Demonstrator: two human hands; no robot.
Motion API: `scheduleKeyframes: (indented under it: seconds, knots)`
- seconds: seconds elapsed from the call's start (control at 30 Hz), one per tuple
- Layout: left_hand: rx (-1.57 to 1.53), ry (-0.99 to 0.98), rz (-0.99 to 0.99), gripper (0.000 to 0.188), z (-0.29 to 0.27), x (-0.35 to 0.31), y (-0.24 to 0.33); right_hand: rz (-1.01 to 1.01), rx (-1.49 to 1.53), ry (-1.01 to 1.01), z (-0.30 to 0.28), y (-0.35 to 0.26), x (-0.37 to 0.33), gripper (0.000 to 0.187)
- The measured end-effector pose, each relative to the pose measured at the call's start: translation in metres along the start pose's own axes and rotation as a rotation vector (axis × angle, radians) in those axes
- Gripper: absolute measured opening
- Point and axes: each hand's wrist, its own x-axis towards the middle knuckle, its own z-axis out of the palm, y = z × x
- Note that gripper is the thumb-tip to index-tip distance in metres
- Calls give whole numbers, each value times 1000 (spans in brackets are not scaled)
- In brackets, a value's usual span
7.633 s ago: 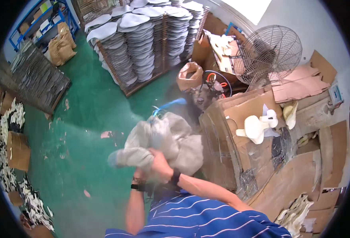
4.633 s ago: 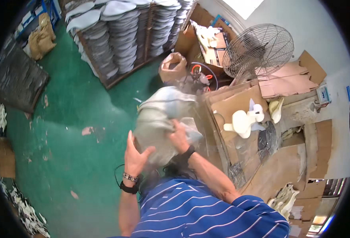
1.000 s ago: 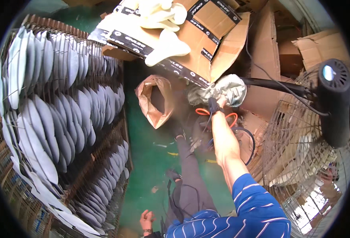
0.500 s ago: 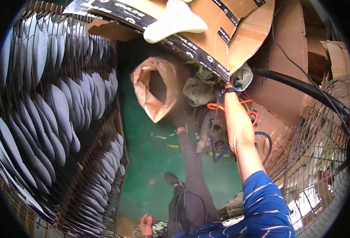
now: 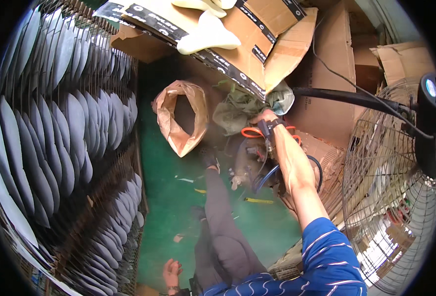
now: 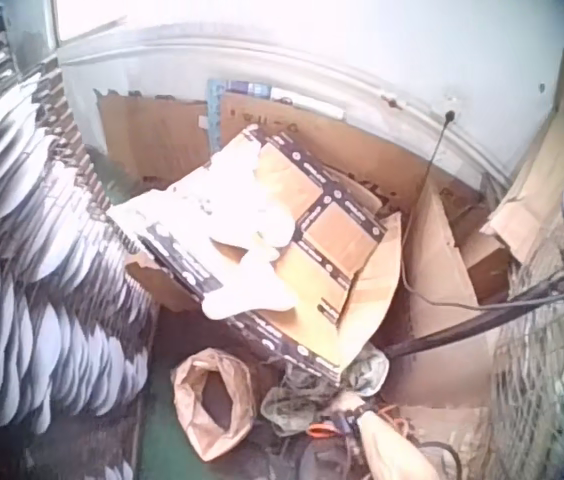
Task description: The person sorts white shoe parts on a table, picking them up and moving them into piles. They also retrieve more parts from a large sack on the floor and place them on the table. The person handles the parts by hand, occasionally inspecting them.
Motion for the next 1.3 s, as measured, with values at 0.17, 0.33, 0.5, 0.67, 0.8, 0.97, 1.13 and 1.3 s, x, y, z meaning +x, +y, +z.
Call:
scheduleKeyframes:
  seconds: [0.17,0.33,0.5,0.67,0.8,0.97,1.13,1.3]
  knots:
    - [-5,-39,-49,54,-7,0,-31,181,-349,42,-2,-3,16,52]
    - [-25,-29,-107,51,7,-1,-31,193,85,438,4,3,35,58]
    - [5,-31,-111,45,10,-1,-14,161,-93,482,-6,17,63,52]
    - [119,56,-174,49,7,3,-24,181,-306,440,-8,17,111,46]
    - [-106,55,-105,47,-12,38,-71,213,-389,391,-13,64,115,42]
    - [-124,39,-82,44,26,27,-22,175,-484,286,-23,52,71,38]
    - [-166,38,45,42,29,-7,-20,83,-569,165,-21,-12,13,33]
    - [-69,-49,143,43,13,5,-37,25,-624,175,-32,-86,-56,30]
